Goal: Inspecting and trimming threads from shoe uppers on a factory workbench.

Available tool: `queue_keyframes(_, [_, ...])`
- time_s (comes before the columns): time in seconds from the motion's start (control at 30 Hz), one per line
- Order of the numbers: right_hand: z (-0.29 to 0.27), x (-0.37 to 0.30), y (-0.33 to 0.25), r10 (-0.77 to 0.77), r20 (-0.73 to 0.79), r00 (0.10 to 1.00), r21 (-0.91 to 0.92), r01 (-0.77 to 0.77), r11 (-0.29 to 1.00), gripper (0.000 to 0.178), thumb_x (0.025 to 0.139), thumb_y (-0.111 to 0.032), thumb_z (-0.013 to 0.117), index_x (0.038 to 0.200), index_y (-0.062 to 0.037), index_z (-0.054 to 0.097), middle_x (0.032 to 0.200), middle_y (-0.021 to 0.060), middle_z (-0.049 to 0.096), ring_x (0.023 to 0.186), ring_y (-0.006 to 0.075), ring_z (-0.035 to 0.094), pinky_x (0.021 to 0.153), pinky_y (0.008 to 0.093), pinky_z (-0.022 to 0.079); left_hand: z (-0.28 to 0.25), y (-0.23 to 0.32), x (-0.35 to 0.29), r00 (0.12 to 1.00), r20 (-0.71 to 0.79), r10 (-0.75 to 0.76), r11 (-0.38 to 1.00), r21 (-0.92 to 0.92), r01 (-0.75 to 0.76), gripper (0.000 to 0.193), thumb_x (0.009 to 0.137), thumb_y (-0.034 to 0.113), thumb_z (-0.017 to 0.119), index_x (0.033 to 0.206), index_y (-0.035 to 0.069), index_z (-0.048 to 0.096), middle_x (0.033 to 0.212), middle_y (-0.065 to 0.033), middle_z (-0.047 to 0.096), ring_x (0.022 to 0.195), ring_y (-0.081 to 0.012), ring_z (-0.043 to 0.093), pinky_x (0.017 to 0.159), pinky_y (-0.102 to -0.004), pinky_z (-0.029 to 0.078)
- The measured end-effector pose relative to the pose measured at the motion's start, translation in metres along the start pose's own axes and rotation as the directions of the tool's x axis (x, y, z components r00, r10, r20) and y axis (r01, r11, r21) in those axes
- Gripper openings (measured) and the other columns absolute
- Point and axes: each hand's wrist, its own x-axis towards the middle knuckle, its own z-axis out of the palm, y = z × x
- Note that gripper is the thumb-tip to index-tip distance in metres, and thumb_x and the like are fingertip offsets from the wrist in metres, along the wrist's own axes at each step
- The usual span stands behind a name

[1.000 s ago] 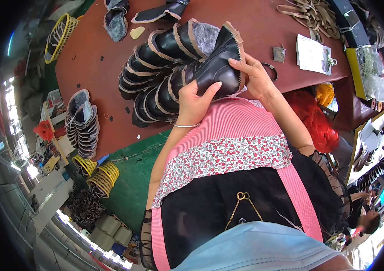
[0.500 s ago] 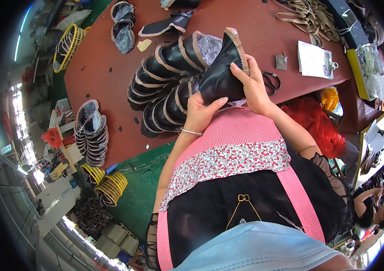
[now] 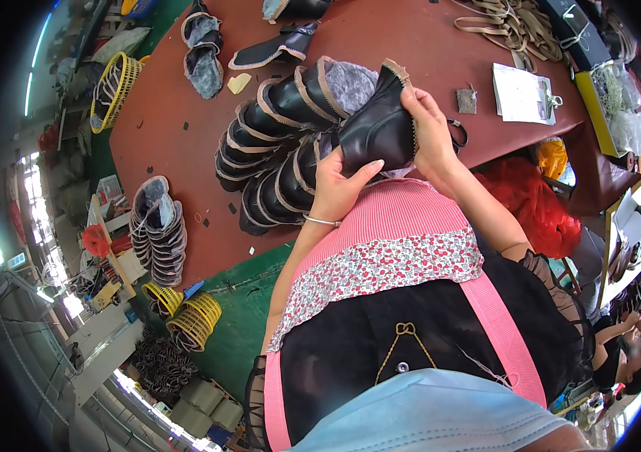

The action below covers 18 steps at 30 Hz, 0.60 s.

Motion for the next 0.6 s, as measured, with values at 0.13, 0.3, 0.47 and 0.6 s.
queue_keyframes(0.13, [0.006,-0.018,-0.014,0.083,0.072,0.994,-0.088,-0.077,0.993,0.034,0.089,-0.013,0.075,0.118,-0.0019,0.061,0.106,0.0067,0.068,0.093,0.0155,0.067,0.081,0.0319,0.057,0.003,0.000,0.005,0.997,-0.042,0.061,0.997,-0.054,-0.063,0.041,0.089,0.003,0.073,0.127,-0.002,0.060,0.119,-0.0068,0.067,0.106,-0.0138,0.063,0.094,-0.0290,0.051])
queue_keyframes(0.3, [0.009,-0.029,-0.012,0.225,0.119,0.967,-0.242,-0.192,0.951,0.024,0.086,-0.006,0.075,0.109,-0.0008,0.067,0.104,0.0078,0.072,0.092,0.0169,0.070,0.081,0.0314,0.058,0.001,0.008,0.019,0.996,-0.012,0.087,0.996,0.020,-0.087,0.033,0.094,0.008,0.070,0.124,-0.003,0.062,0.116,-0.0062,0.068,0.103,-0.0125,0.063,0.092,-0.0278,0.051])
queue_keyframes(0.47, [0.002,-0.035,-0.018,0.120,0.069,0.990,-0.389,-0.084,0.917,0.034,0.094,-0.017,0.067,0.122,0.0009,0.061,0.113,0.0133,0.069,0.100,0.0240,0.069,0.088,0.0363,0.057,0.001,0.016,0.020,0.997,-0.020,0.080,0.996,-0.037,-0.081,0.028,0.094,0.005,0.069,0.121,-0.003,0.065,0.114,-0.0047,0.069,0.101,-0.0112,0.062,0.091,-0.0266,0.051])
queue_keyframes(0.6, [-0.008,-0.022,-0.008,0.233,0.081,0.969,-0.064,-0.228,0.972,0.054,0.104,-0.045,0.046,0.136,-0.0010,0.052,0.123,0.0177,0.066,0.115,0.0299,0.064,0.101,0.0426,0.052,-0.003,0.010,0.019,0.997,-0.043,0.060,0.995,-0.082,-0.063,0.028,0.094,0.004,0.069,0.120,-0.002,0.066,0.113,-0.0042,0.069,0.101,-0.0110,0.062,0.091,-0.0260,0.050])
